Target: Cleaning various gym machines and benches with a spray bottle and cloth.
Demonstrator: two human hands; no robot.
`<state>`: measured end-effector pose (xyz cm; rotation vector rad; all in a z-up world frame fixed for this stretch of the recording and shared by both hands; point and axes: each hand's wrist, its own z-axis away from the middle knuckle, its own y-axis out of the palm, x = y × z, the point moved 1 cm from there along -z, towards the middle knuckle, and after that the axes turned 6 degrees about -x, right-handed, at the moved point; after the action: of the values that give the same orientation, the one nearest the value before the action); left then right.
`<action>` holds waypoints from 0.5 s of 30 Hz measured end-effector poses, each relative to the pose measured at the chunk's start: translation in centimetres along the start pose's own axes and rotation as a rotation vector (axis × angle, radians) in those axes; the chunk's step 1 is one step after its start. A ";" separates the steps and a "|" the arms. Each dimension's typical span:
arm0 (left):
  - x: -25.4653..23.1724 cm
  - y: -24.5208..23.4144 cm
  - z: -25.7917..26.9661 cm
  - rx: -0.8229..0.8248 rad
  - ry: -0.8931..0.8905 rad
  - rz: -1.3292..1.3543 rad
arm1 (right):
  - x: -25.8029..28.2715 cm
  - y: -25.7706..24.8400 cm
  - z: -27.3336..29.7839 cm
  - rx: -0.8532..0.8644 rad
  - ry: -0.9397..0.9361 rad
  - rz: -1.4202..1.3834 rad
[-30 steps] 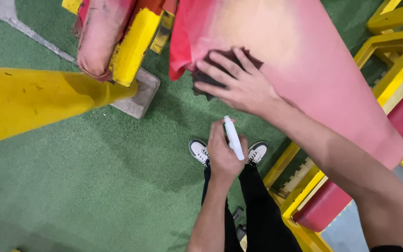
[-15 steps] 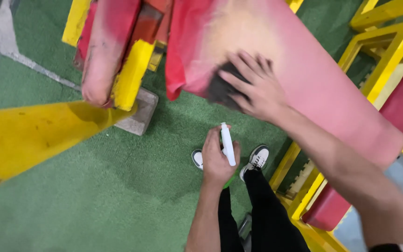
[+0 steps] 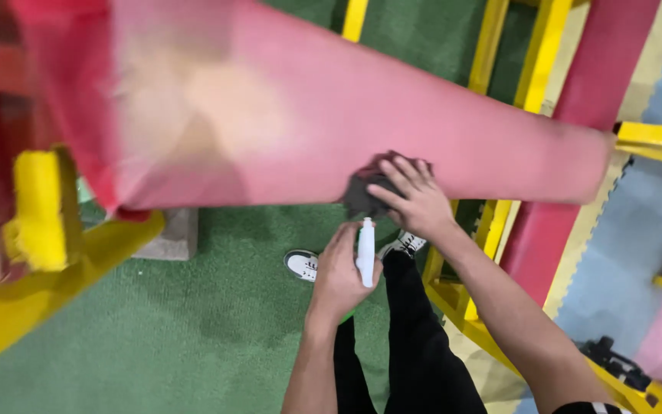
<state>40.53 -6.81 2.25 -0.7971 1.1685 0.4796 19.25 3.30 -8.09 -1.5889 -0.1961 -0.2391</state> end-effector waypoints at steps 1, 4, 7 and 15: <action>-0.6 1.2 -0.4 0.016 0.005 -0.006 | -2.1 0.3 2.0 -0.006 0.016 -0.002; -2.4 4.9 -1.2 0.121 -0.108 0.013 | -7.1 0.5 6.8 -0.002 0.171 0.014; -3.7 9.0 -2.1 0.157 -0.072 -0.006 | -10.7 -1.0 8.0 -0.157 0.412 -0.072; -5.0 21.3 -3.5 0.107 -0.046 -0.101 | -14.0 -3.3 8.2 -0.316 0.637 -0.222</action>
<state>21.60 4.49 -0.09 -0.7451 1.0963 0.3471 5.14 11.94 -8.95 -1.7179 0.1717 -0.9690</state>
